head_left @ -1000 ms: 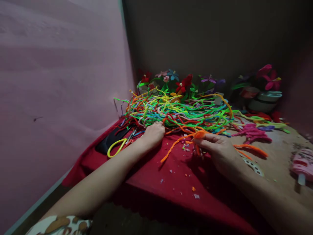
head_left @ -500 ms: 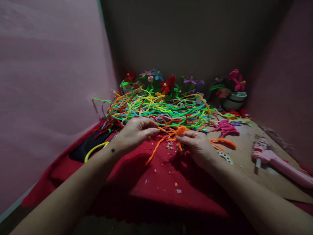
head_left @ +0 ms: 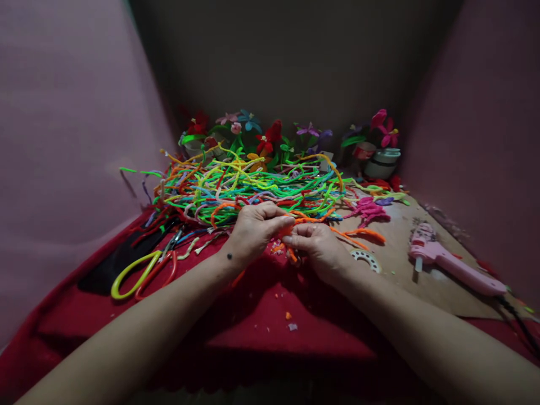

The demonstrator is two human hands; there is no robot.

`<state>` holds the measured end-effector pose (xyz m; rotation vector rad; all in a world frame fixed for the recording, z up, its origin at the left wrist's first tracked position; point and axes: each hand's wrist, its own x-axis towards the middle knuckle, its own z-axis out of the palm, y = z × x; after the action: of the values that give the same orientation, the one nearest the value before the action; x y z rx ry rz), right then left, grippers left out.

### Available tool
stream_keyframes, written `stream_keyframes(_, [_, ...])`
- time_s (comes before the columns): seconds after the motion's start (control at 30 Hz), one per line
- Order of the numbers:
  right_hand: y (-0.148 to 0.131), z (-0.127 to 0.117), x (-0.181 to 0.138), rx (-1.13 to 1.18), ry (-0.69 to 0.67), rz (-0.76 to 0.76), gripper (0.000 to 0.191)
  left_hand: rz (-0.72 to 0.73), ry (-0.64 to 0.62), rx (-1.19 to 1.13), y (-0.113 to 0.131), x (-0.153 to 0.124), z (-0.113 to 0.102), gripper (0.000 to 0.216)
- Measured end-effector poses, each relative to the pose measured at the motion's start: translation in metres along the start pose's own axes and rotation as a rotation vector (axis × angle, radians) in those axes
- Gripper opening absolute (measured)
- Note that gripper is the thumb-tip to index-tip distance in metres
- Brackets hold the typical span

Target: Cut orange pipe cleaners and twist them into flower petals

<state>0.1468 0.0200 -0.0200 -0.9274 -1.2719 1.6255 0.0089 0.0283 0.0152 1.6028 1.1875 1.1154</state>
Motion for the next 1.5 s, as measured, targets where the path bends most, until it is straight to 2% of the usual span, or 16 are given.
stream_keyframes(0.1, [-0.001, -0.001, 0.000, 0.079, 0.048, 0.013, 0.027, -0.048, -0.016, -0.023, 0.002, 0.000, -0.003, 0.022])
stream_keyframes(0.27, [-0.006, -0.002, 0.002, 0.200, 0.149, -0.040, 0.017, -0.241, -0.199, 0.070, 0.005, -0.002, -0.010, 0.024])
stream_keyframes(0.57, [-0.004, -0.006, 0.005, 0.128, 0.127, -0.100, 0.007, -0.163, -0.222, -0.031, -0.005, -0.003, -0.011, 0.018])
stream_keyframes(0.7, [-0.004, -0.006, 0.004, 0.083, 0.116, -0.099, 0.003, -0.118, -0.155, -0.003, -0.004, -0.006, -0.007, 0.019])
stream_keyframes(0.83, [-0.007, -0.003, 0.002, -0.015, 0.141, -0.101, 0.007, -0.066, -0.069, 0.052, -0.003, -0.007, -0.004, 0.018])
stream_keyframes(1.0, [-0.010, -0.002, 0.000, -0.182, 0.164, -0.111, 0.011, 0.014, -0.062, 0.121, -0.006, -0.006, -0.002, 0.011])
stream_keyframes(1.07, [-0.009, -0.002, 0.001, -0.222, 0.159, -0.114, 0.013, 0.106, -0.031, 0.228, -0.010, -0.007, -0.001, 0.012])
stream_keyframes(1.1, [-0.008, -0.003, 0.001, -0.215, 0.157, -0.119, 0.014, 0.202, 0.013, 0.315, -0.014, -0.007, -0.001, 0.012])
stream_keyframes(1.17, [-0.004, -0.004, 0.003, -0.152, 0.143, -0.121, 0.016, 0.508, 0.085, 0.541, -0.021, -0.008, -0.001, 0.012])
stream_keyframes(1.2, [-0.002, -0.004, 0.005, -0.101, 0.132, -0.114, 0.016, 0.689, 0.084, 0.662, -0.025, -0.008, -0.002, 0.013])
stream_keyframes(1.27, [0.003, -0.006, 0.007, 0.005, 0.107, -0.083, 0.015, 0.991, -0.012, 0.850, -0.030, -0.007, -0.005, 0.013])
stream_keyframes(1.33, [0.005, -0.007, 0.009, 0.075, 0.087, -0.053, 0.015, 1.100, -0.121, 0.895, -0.031, -0.005, -0.008, 0.013])
stream_keyframes(1.4, [0.004, -0.007, 0.009, 0.080, 0.098, -0.064, 0.016, 0.990, -0.122, 0.770, -0.027, -0.004, -0.010, 0.012])
stream_keyframes(1.43, [0.002, -0.007, 0.009, 0.066, 0.110, -0.087, 0.016, 0.854, -0.092, 0.653, -0.024, -0.003, -0.011, 0.011])
stream_keyframes(1.5, [-0.001, -0.007, 0.006, 0.015, 0.128, -0.153, 0.016, 0.476, -0.055, 0.376, -0.018, -0.002, -0.011, 0.013])
